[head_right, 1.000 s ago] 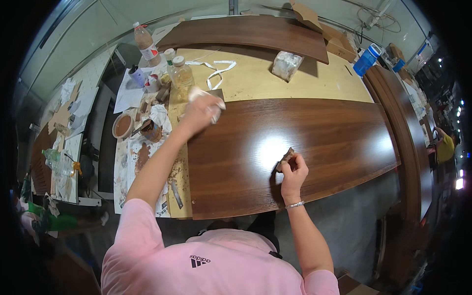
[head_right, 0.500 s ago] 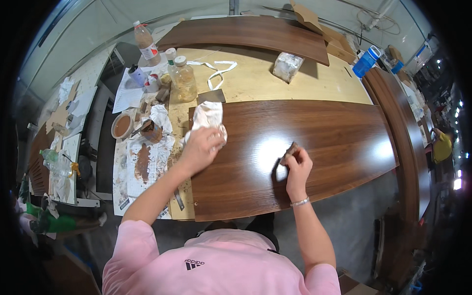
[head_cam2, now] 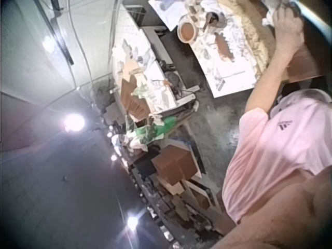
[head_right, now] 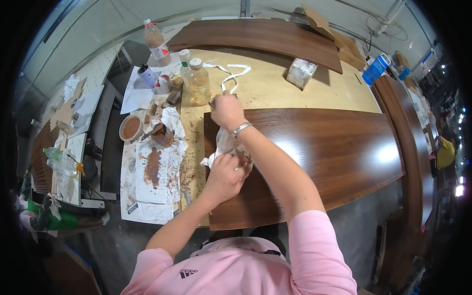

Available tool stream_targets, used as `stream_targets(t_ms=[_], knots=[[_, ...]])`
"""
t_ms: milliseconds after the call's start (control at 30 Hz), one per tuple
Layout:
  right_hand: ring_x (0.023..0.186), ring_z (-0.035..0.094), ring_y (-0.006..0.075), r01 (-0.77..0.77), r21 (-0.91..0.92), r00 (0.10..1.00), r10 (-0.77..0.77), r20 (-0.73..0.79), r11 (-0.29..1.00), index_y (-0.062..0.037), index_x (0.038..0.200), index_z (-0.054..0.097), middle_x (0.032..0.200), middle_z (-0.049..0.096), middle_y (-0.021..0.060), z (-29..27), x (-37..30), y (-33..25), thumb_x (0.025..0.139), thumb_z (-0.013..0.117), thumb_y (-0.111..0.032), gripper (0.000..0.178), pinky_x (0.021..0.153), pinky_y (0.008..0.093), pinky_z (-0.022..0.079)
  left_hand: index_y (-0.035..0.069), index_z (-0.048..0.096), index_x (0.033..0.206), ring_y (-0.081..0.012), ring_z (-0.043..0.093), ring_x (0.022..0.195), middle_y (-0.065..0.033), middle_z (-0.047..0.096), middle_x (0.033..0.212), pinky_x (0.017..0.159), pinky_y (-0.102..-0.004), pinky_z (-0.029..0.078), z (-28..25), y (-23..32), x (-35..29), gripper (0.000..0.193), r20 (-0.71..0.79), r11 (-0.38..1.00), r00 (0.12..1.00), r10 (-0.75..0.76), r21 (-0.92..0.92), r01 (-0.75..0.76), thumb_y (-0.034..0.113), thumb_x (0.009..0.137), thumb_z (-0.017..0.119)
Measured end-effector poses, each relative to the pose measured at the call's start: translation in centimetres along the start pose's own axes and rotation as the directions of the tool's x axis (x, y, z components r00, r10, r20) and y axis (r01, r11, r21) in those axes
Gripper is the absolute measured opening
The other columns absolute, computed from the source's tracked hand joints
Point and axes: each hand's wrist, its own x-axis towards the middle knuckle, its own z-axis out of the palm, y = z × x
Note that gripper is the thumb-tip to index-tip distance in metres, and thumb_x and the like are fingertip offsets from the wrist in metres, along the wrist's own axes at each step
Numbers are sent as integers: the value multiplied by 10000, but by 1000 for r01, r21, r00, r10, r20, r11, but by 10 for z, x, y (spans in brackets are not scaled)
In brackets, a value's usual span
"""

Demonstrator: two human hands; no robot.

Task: The person wipes and polishes large dark wood panels using a white cloth and a liquid from a bottle. They move the cloth across the surface in broad strokes, turn the panels over, and use a small sanding block on the edges.

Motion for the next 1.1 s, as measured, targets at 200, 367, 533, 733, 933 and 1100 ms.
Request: stream_targets(t_ms=[200,367,533,733,933,1100], knots=[[908,667,368,102,-91,994,-98,48,991,-5,843,710,951,668,214,41,9,-17,754,613,-53,141,801,444,553,93,729,967,-276,555,980,-93,604,1039,871,-416,422,-3,3,2,186,-33,999,999,2,38,0,113,789,681],[890,670,375,0,-119,1000,0,0,993,8,820,689,952,674,194,16,-4,11,750,626,-66,120,780,458,551,100,707,933,-254,566,990,-68,615,1057,897,-414,423,-4,-6,-5,172,40,999,999,-37,-9,38,95,763,679],[873,672,385,-188,-207,977,162,-136,960,4,819,683,946,668,196,-34,-18,69,737,659,-97,132,786,464,551,108,678,910,-236,581,1025,-29,632,1081,929,-411,431,-1,-3,2,181,-45,998,999,-3,-69,0,94,734,720],[896,661,382,-14,-53,994,8,-113,998,-5,809,678,931,661,195,8,-20,18,784,686,-155,153,816,463,536,107,676,894,-255,577,1021,-31,627,1049,927,-418,428,-3,-3,3,162,-15,998,1000,-19,-64,18,106,741,728],[860,669,377,-238,-161,956,202,-212,958,-24,813,677,911,676,191,-44,-30,110,790,633,-95,86,781,455,546,112,696,891,-264,591,1015,-28,649,1052,918,-424,435,-7,-1,5,168,-13,997,999,-33,-72,32,93,731,744],[861,675,357,-448,-355,865,296,-406,821,-49,844,682,916,683,175,-115,-46,232,805,644,-111,82,761,456,553,120,694,899,-256,585,1019,-24,645,1074,913,-415,429,-6,6,11,174,-4,998,1000,-7,-62,6,91,732,735]])
